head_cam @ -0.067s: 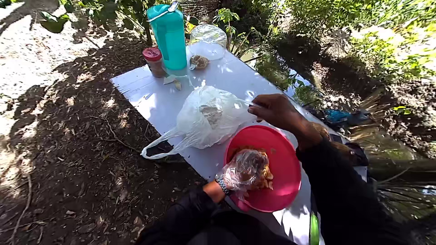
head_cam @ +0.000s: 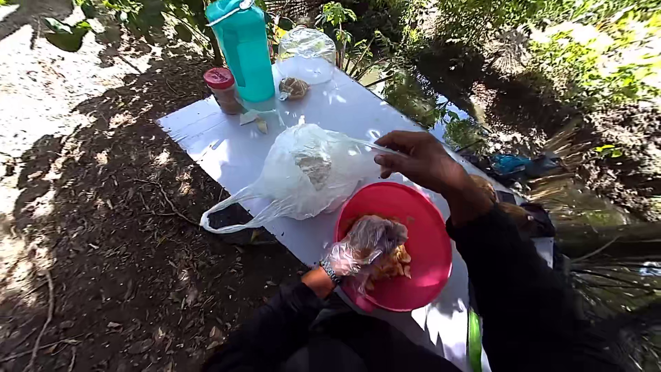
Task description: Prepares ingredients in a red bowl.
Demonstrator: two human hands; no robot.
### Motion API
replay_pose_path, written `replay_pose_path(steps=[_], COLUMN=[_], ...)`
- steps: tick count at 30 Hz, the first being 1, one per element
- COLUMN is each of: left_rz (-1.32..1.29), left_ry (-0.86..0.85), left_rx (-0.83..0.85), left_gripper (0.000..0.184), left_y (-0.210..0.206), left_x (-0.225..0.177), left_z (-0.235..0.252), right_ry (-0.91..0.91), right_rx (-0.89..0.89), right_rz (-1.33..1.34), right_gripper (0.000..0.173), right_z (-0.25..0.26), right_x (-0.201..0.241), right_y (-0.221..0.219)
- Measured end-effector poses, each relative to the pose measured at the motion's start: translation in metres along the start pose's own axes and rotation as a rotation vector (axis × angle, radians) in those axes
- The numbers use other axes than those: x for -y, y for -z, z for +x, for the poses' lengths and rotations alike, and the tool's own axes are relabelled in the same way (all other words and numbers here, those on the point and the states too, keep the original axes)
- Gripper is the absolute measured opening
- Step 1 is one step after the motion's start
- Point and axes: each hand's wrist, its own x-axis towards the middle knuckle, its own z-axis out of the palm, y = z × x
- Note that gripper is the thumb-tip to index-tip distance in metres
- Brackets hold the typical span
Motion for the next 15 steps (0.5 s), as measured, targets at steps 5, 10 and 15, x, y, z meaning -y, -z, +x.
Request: replay_pose_path(steps=[5,10,15], left_rz=[-0.862,-0.878,-0.409], left_ry=[0.344,0.481,0.293], left_rx=[0.108,0.185,0.166], left_gripper=[0.036,0.036,0.027], left_y=[0.029,0.031,0.017], left_x=[-0.029,-0.013,0.006], left_z=[-0.005,0.017,0.026], right_ry=[0.090,-0.036,-0.028], right_rx=[-0.153,-0.293,-0.300], right_rz=[0.250,0.251,0.195], right_gripper=[0.046,0.044,0.033], right_z=[-0.036,-0.072,-0.091], right_x=[-0.022,-0.034,-0.037], right_y=[0.009,0.010,-0.002])
